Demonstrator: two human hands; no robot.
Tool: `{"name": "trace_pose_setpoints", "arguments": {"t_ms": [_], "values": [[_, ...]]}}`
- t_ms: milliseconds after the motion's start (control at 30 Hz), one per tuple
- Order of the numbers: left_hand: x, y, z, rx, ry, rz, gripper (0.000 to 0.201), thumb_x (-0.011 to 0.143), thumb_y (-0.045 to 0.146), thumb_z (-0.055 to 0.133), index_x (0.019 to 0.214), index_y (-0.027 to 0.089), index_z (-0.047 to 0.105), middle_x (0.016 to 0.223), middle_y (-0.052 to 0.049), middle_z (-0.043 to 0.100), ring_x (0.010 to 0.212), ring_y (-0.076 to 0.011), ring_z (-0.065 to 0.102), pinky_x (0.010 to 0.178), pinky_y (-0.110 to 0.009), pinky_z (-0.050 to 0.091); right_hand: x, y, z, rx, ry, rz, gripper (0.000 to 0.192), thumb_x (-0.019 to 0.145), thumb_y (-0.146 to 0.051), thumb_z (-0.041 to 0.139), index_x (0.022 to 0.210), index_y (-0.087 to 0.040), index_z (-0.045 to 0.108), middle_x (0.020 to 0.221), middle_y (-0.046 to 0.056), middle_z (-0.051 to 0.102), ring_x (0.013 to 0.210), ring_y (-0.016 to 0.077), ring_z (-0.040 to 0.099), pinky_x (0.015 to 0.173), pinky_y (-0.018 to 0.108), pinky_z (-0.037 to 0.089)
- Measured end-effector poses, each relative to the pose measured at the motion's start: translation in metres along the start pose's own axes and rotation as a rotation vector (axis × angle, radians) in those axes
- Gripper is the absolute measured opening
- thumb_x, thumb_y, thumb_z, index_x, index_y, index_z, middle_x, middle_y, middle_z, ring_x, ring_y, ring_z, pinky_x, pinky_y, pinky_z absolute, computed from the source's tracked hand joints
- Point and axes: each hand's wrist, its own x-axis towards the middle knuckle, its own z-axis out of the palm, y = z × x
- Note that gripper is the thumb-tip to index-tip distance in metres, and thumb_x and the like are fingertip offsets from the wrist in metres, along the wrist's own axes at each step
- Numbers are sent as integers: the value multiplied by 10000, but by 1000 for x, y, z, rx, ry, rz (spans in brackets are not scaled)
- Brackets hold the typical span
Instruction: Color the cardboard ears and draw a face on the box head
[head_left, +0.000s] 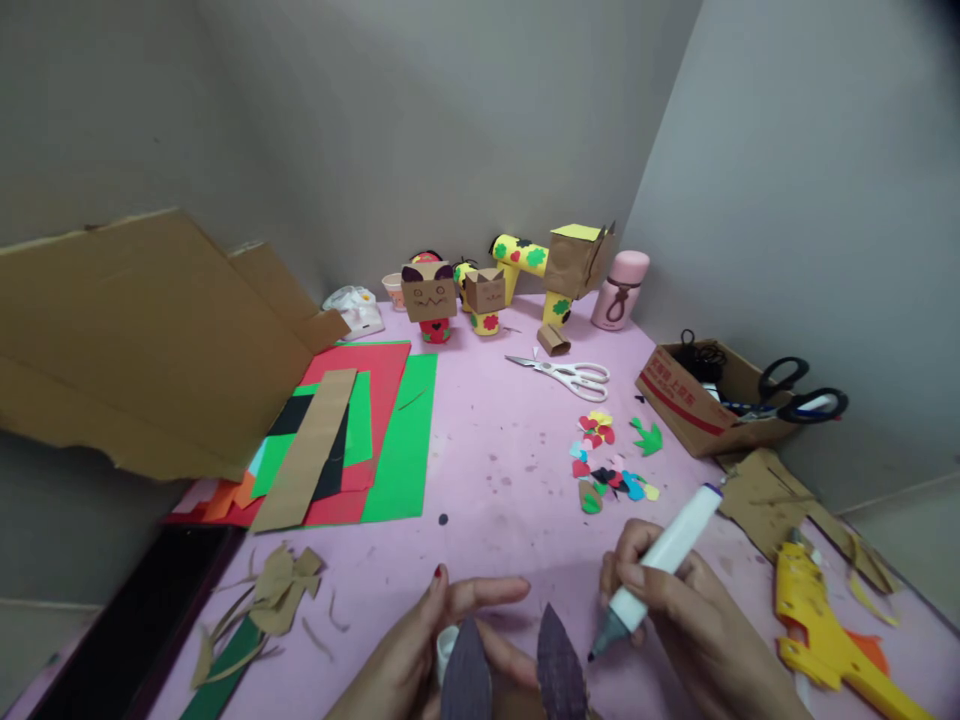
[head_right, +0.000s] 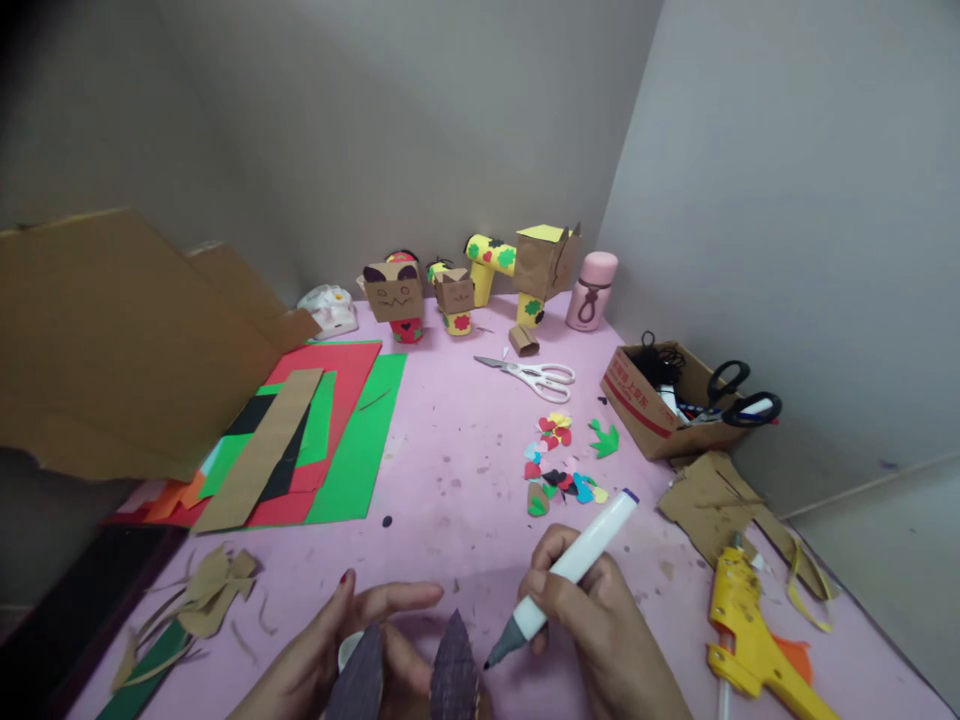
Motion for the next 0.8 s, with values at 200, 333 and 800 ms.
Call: {"name": "trace_pose_setpoints", "arguments": {"t_ms": [200, 333, 800], "values": [[0, 1, 1, 1, -6, 12, 572, 837, 644, 565, 1145, 179, 690, 795, -75, 783, 592, -113, 650, 532, -165, 412, 0, 2, 2, 19, -34, 78, 294, 669, -381, 805, 640, -189, 585, 523, -34, 598, 448, 89, 492, 464, 197, 379], [0, 0, 4, -25, 3, 4, 556, 832, 624, 593, 1129, 168, 706, 776, -71, 787, 523, -59, 612, 493, -117, 368, 3, 0, -1, -6, -15, 38, 286, 691, -365, 802, 642, -183, 587, 558, -28, 619, 468, 91, 514, 491, 208, 397], [1, 1, 3, -47, 14, 3, 566, 803, 633, 626, 1112, 169, 718, 763, -83, 787, 505, -46, 591, 462, -121, 261, 1, 0, 4, 51, -14, 69, 297, 698, -395, 792, 653, -195, 578, 554, -27, 619, 453, 91, 485, 497, 215, 378]]}}
